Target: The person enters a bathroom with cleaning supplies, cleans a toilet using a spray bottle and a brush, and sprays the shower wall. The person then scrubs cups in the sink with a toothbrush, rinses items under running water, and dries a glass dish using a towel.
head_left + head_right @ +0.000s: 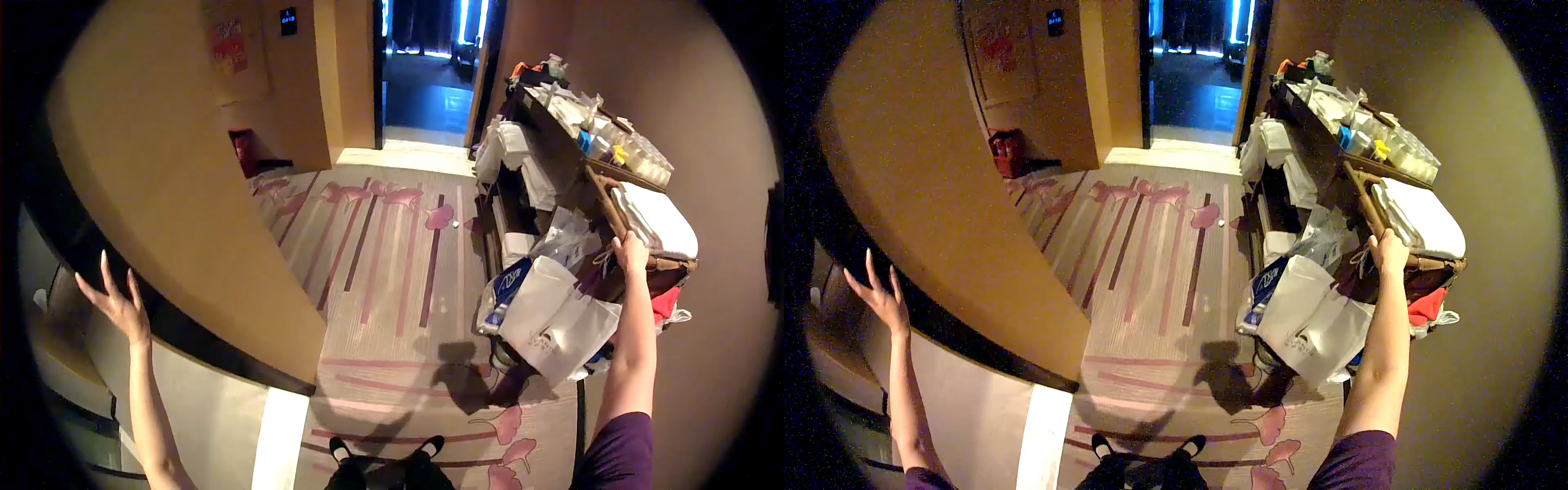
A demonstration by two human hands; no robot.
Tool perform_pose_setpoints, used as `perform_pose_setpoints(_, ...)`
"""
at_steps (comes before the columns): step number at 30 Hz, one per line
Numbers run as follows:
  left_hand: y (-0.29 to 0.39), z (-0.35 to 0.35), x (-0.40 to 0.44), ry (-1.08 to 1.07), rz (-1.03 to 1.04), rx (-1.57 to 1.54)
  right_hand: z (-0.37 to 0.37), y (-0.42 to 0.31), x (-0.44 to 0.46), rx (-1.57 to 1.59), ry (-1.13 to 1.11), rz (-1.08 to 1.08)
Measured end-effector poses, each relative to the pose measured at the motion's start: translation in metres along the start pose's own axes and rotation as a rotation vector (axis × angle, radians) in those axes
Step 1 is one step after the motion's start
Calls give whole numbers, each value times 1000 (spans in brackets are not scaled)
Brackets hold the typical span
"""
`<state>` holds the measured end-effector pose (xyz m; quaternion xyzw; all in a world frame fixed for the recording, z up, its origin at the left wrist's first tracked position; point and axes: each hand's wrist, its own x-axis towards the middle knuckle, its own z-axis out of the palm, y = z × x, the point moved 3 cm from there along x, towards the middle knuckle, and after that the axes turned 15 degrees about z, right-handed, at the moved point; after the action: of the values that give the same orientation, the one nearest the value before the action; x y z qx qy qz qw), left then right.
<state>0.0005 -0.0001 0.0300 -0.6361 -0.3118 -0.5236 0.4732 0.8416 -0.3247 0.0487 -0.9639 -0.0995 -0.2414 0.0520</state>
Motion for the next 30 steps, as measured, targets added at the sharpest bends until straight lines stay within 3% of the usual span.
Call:
perform_pose_setpoints(2,3,-1,24,-71,40,94,4,-1,-12,-4,-51,-17)
perform_pose_setpoints(3,31,-5,-8,-8,-59,118,-33,-2,18,80,59,-46)
perform_pose_setpoints(8,31,-17,10,-53,-86,124,-17,-1,-6,7,8,-22)
perform_pose_setpoints(15,90,-43,50,-47,-72,219,-10,11,7,63,49,-130)
perform_pose_setpoints(30,288,-102,145,-103,-109,367,-33,42,15,319,72,-449)
